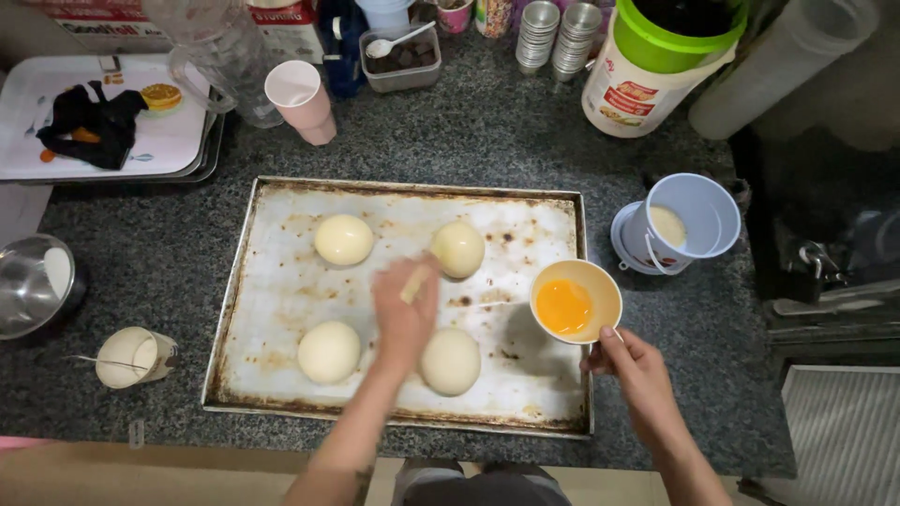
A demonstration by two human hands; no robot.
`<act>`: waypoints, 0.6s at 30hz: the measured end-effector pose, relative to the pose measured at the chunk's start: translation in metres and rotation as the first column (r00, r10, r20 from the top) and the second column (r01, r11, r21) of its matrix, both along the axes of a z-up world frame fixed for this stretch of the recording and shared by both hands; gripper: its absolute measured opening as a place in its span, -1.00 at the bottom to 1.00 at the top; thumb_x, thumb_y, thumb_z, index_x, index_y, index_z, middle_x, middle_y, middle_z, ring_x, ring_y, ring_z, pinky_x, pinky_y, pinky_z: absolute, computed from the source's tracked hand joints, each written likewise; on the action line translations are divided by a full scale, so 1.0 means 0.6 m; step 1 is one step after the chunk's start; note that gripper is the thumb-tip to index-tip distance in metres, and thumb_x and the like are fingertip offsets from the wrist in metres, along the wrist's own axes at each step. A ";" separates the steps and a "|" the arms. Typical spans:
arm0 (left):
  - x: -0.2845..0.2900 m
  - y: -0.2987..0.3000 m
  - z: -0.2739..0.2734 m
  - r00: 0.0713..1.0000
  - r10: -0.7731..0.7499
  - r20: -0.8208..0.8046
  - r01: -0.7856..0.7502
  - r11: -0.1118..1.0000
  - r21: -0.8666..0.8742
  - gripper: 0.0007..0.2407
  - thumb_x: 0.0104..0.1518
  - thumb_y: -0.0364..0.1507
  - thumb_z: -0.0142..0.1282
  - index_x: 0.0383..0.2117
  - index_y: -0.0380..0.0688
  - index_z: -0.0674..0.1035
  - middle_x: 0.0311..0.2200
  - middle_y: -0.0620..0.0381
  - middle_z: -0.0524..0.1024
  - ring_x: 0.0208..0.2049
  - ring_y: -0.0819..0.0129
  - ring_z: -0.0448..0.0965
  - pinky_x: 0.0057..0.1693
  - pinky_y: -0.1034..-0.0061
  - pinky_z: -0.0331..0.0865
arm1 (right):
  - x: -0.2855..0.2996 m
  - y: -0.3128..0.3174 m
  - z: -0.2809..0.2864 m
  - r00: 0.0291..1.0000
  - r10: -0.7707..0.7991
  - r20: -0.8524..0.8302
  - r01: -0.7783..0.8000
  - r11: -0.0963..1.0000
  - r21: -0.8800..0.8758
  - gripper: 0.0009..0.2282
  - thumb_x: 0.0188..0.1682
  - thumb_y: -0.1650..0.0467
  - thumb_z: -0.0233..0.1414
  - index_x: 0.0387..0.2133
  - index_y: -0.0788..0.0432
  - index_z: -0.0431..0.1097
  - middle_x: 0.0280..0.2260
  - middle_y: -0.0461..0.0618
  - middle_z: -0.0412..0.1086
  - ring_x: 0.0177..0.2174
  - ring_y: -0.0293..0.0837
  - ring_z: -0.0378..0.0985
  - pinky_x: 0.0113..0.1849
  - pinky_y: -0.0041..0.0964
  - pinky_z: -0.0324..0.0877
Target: Applying egg wash and seeds to unbaked pastry dough on baking trays in a bakery.
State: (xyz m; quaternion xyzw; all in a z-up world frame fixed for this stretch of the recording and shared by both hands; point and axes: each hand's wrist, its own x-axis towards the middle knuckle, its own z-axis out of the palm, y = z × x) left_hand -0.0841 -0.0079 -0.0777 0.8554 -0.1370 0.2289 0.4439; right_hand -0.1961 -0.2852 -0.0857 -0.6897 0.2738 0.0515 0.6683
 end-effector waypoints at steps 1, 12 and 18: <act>0.011 0.003 0.001 1.000 -0.002 0.002 0.002 1.000 0.002 -0.90 0.08 -0.53 0.04 -0.35 -0.11 0.59 -0.43 0.16 0.52 -0.43 0.28 0.42 -0.20 0.40 0.18 | -0.003 0.000 -0.003 1.000 -0.002 0.002 0.002 1.000 0.002 -0.68 0.11 0.35 -0.10 -0.49 0.41 0.42 -0.54 0.13 0.37 -0.49 -0.08 0.48 -0.37 -0.26 0.35; -0.017 -0.020 0.045 0.981 -0.182 -0.068 0.193 0.878 0.438 -0.76 -0.09 -0.55 0.25 -0.25 -0.02 0.63 -0.40 0.27 0.56 -0.41 0.44 0.41 -0.08 0.49 0.19 | -0.024 -0.007 -0.024 0.998 0.060 0.003 -0.060 0.998 0.021 -0.71 0.06 0.35 -0.03 -0.54 0.37 0.41 -0.61 0.08 0.36 -0.54 -0.11 0.45 -0.40 -0.28 0.34; -0.039 -0.043 0.240 0.961 -0.247 -0.125 0.232 0.965 -0.121 -0.89 0.13 -0.50 0.03 -0.38 -0.27 0.60 -0.53 0.15 0.58 -0.61 0.47 0.40 -0.45 0.61 0.29 | -0.016 0.009 -0.003 0.978 0.206 0.039 -0.205 0.979 -0.021 -0.73 0.02 0.35 0.00 -0.53 0.36 0.46 -0.61 0.07 0.44 -0.54 -0.17 0.53 -0.41 -0.36 0.40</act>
